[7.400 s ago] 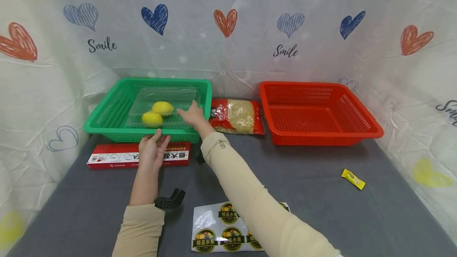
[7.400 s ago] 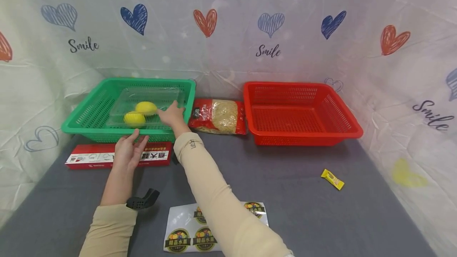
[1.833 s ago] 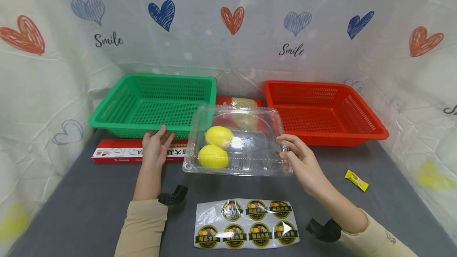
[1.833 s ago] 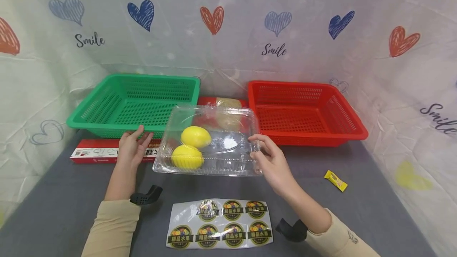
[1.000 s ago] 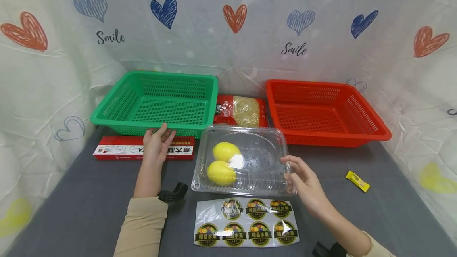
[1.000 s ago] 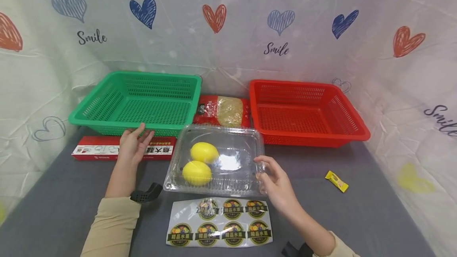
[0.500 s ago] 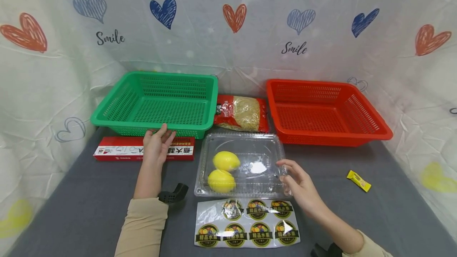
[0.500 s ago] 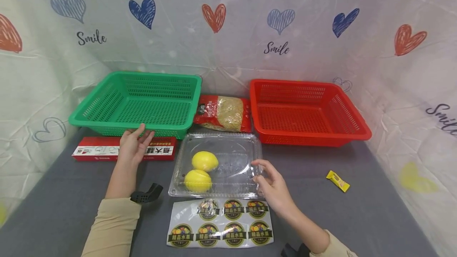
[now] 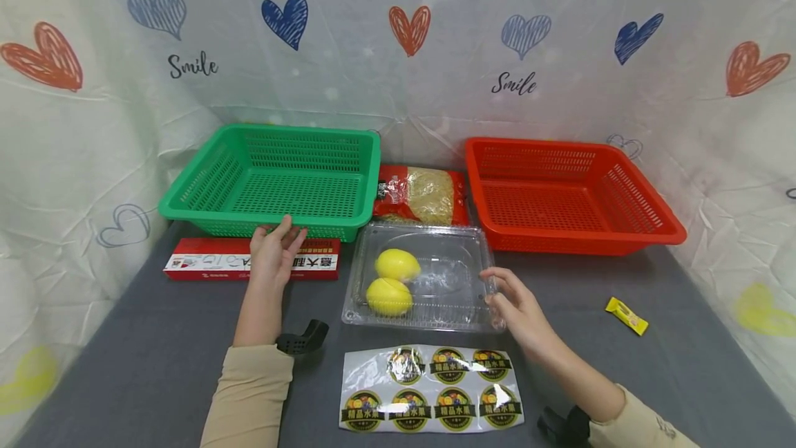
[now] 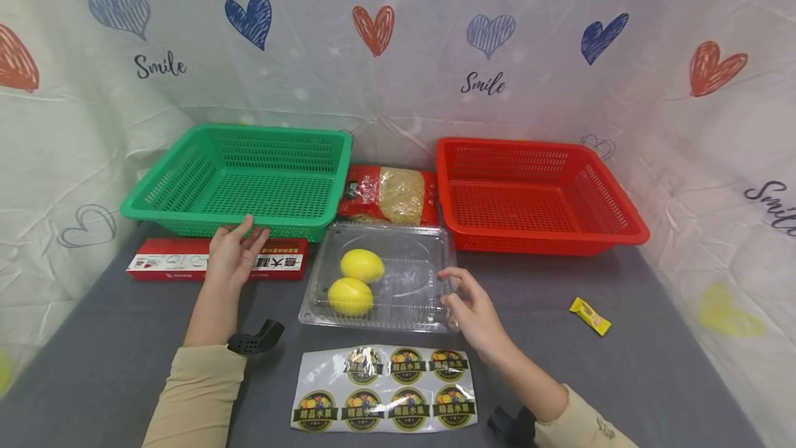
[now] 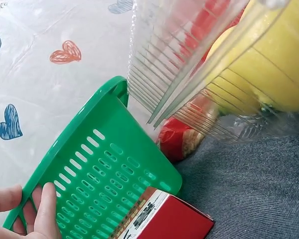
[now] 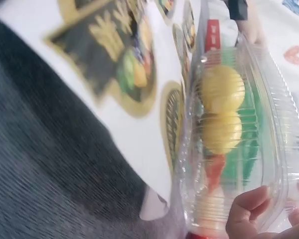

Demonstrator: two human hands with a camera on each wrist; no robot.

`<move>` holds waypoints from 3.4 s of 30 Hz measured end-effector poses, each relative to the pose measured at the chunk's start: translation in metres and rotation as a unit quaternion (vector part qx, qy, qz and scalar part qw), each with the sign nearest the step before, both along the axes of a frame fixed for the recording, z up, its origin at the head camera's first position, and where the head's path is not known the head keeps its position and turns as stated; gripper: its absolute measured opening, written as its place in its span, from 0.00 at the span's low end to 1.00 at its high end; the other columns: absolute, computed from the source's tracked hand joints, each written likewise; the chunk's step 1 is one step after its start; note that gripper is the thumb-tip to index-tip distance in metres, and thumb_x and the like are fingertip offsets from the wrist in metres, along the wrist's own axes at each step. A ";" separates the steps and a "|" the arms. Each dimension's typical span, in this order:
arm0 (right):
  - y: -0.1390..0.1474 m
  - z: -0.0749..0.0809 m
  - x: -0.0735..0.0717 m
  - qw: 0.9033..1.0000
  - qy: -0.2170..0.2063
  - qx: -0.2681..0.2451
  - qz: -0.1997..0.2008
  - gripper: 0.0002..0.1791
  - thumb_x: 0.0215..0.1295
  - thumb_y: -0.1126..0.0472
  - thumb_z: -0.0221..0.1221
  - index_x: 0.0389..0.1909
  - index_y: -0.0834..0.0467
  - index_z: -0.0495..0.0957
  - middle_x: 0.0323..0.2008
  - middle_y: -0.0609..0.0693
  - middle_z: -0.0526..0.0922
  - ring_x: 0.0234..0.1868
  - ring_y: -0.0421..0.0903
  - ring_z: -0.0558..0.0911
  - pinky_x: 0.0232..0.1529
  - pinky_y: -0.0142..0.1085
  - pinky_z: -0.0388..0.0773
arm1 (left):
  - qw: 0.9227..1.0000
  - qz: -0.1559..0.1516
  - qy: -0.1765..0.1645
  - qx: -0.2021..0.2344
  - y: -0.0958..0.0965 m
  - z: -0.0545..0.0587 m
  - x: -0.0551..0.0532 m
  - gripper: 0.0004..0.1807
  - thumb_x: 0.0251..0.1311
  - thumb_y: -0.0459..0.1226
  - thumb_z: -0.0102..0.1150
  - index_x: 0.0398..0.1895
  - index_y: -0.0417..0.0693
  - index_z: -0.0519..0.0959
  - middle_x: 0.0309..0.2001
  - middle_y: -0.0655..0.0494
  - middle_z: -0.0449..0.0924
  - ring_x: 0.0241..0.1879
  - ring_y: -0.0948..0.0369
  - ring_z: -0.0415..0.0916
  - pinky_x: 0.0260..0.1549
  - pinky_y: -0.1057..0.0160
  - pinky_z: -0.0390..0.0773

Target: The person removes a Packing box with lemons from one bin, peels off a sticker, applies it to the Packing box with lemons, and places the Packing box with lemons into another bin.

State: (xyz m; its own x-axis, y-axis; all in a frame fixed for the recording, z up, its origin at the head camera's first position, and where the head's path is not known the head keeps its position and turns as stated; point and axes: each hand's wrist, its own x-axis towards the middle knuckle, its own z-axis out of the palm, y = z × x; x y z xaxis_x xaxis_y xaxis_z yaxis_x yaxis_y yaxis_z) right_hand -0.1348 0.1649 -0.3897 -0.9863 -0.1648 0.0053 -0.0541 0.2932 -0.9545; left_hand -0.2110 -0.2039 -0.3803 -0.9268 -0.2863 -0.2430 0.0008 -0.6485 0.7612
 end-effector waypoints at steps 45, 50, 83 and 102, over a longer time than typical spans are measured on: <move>0.028 -0.002 -0.001 0.971 0.162 0.170 -0.032 0.24 0.57 0.63 0.62 0.56 0.56 0.71 0.49 0.55 0.70 0.31 0.41 0.77 0.27 0.32 0.76 | 0.909 -0.112 -0.058 -0.397 -0.007 0.001 0.020 0.30 0.68 0.50 0.39 0.63 0.37 0.56 0.57 0.40 0.68 0.52 0.53 0.71 0.48 0.60 0.74; 0.027 0.004 0.009 0.963 0.207 0.165 -0.056 0.21 0.54 0.67 0.63 0.51 0.56 0.75 0.42 0.50 0.74 0.30 0.37 0.74 0.27 0.28 0.76 | 0.884 -0.134 -0.035 -0.447 -0.004 0.001 0.032 0.23 0.69 0.44 0.40 0.60 0.36 0.61 0.54 0.39 0.71 0.51 0.50 0.72 0.49 0.54 0.73; -0.031 -0.005 0.039 0.924 0.220 0.132 0.285 0.14 0.62 0.57 0.58 0.48 0.55 0.77 0.48 0.49 0.79 0.52 0.44 0.76 0.48 0.39 0.74 | 0.601 -0.324 0.167 -0.711 0.046 -0.001 0.128 0.14 0.56 0.37 0.61 0.46 0.46 0.79 0.43 0.59 0.78 0.44 0.62 0.74 0.42 0.56 0.75; -0.063 -0.015 0.029 0.866 0.145 0.309 0.366 0.29 0.61 0.54 0.58 0.61 0.59 0.67 0.64 0.54 0.63 0.66 0.48 0.60 0.60 0.50 0.60 | 0.414 -0.418 0.212 -0.780 0.081 -0.011 0.120 0.34 0.34 0.42 0.76 0.51 0.44 0.77 0.45 0.54 0.75 0.46 0.56 0.72 0.36 0.54 0.76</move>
State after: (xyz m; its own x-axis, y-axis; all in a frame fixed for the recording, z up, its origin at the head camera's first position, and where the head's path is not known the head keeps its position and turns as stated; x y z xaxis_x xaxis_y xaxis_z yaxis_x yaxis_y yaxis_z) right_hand -0.1060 0.1019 -0.4043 -0.5884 -0.8049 -0.0771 -0.6522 0.5288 -0.5432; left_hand -0.0909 -0.1224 -0.3911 -0.7252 0.6759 -0.1310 0.6206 0.7241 0.3010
